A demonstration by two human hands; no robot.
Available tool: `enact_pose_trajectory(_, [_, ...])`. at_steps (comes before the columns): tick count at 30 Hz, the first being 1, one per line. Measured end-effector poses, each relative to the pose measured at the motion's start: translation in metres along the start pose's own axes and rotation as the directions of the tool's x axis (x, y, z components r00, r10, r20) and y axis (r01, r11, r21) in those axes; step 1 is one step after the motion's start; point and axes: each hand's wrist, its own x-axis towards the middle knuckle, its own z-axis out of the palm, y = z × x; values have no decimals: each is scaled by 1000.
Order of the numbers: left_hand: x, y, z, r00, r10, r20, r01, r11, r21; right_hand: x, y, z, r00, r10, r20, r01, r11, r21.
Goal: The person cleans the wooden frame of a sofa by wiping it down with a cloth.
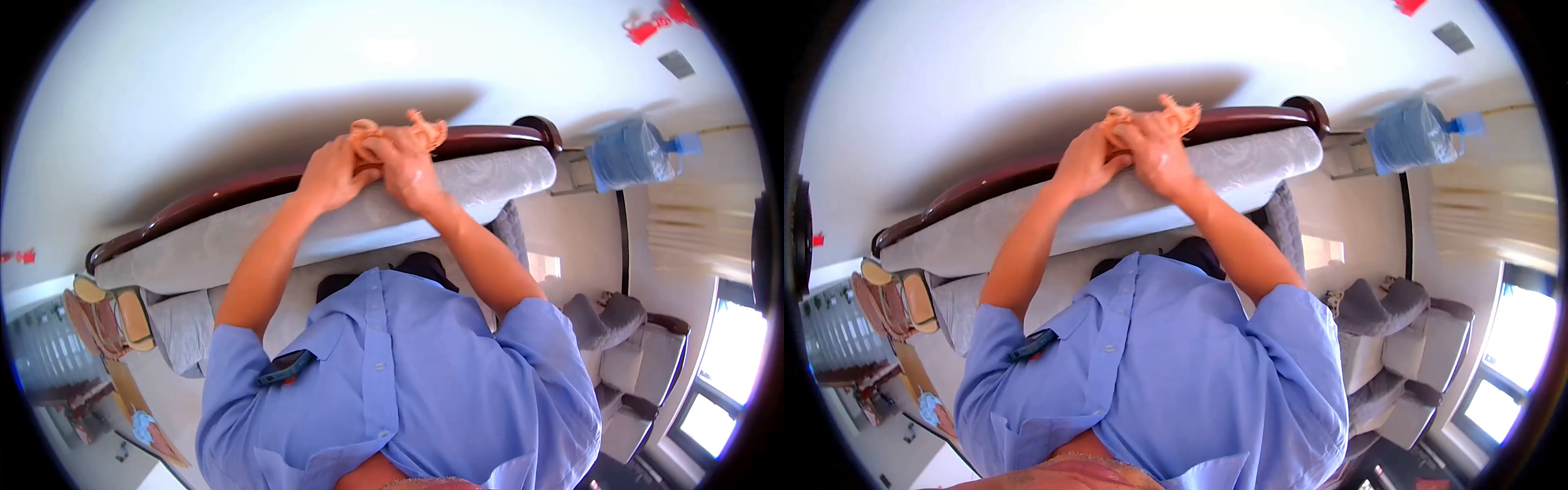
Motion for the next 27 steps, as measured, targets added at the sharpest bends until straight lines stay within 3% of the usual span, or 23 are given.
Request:
enact_pose_trajectory(1, [19, 19, 13, 999, -10, 41, 8, 998, 54, -7, 17, -15, 997, 75, -30, -72, 994, 76])
enact_pose_trajectory(2, [39, 42, 22, 1000, 18, -12, -18, 1000, 16, -9, 32, -36, 993, 96, -66, -99, 994, -51])
enact_pose_trajectory(3, [58, 67, 32, 997, 39, -66, -41, 999, -24, -18, 58, -49, 984, 147, -103, -153, 987, -55])
enact_pose_trajectory(6, [118, 121, 81, 972, 213, -100, -203, 974, 102, -43, 135, -92, 946, 171, -277, -267, 894, -361])
enact_pose_trajectory(8, [151, 149, 115, 947, 282, -154, -255, 952, 171, -58, 173, -121, 898, 404, -175, -436, 870, -229])
enact_pose_trajectory(9, [164, 162, 127, 946, 287, -149, -259, 949, 181, -63, 184, -134, 909, 402, -112, -416, 856, -307])
enact_pose_trajectory(12, [170, 169, 130, 950, 293, -106, -268, 942, 202, -68, 201, -150, 887, 461, -30, -446, 839, -312])
enact_pose_trajectory(15, [158, 154, 114, 946, 314, -84, -291, 933, 211, -67, 200, -146, 891, 446, 82, -400, 858, -321])
enact_pose_trajectory(19, [107, 110, 73, 956, 274, -103, -254, 951, 176, -46, 143, -125, 947, 278, 160, -201, 904, -378])
enact_pose_trajectory(24, [19, 8, 38, 987, 101, -127, -75, 977, 198, -1, 44, -44, 959, 72, 274, 58, 897, -437])
enact_pose_trajectory(27, [-41, -43, 10, 989, 7, -148, 25, 977, 211, 19, -12, 14, 940, -72, 334, 186, 928, -324])
